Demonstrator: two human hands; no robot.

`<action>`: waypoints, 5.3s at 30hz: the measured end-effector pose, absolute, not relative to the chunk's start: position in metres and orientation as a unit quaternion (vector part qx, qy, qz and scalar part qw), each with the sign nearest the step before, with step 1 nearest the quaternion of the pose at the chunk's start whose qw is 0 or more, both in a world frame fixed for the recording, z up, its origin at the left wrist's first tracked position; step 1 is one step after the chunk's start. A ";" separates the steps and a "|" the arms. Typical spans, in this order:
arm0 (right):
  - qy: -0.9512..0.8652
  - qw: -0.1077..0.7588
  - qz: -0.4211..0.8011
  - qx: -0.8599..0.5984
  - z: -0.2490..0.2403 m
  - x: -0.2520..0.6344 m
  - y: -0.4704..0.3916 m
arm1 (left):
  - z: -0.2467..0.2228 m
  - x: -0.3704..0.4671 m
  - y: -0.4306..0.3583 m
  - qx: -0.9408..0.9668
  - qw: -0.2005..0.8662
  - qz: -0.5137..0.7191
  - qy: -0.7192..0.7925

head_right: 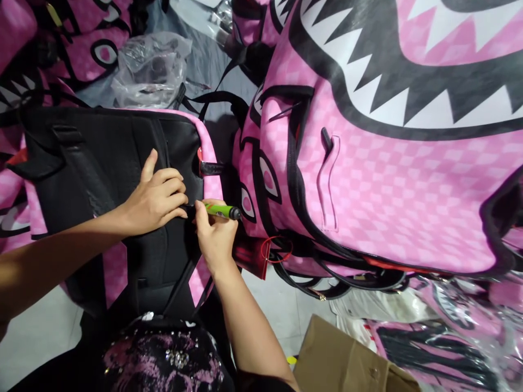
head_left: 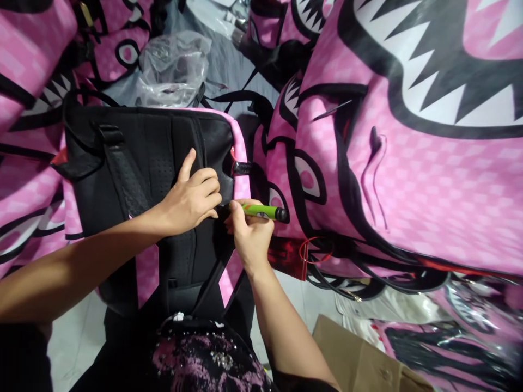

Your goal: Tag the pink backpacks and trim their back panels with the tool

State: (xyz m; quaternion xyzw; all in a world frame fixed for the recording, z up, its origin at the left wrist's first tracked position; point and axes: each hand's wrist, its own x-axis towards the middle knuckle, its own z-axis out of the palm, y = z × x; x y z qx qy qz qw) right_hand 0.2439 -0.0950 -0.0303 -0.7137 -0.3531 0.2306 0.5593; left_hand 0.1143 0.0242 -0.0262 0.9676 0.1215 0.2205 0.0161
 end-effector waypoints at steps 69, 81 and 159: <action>-0.708 0.516 0.024 -0.481 -0.035 0.200 -0.173 | 0.070 0.092 0.006 0.951 -0.063 -0.079 0.294; -0.581 0.548 0.223 -0.559 -0.045 0.223 -0.157 | 0.042 0.107 -0.004 0.954 -0.131 -0.097 0.253; -0.579 0.264 0.476 -0.607 0.022 0.261 -0.090 | 0.042 0.113 0.007 0.910 -0.092 -0.109 0.388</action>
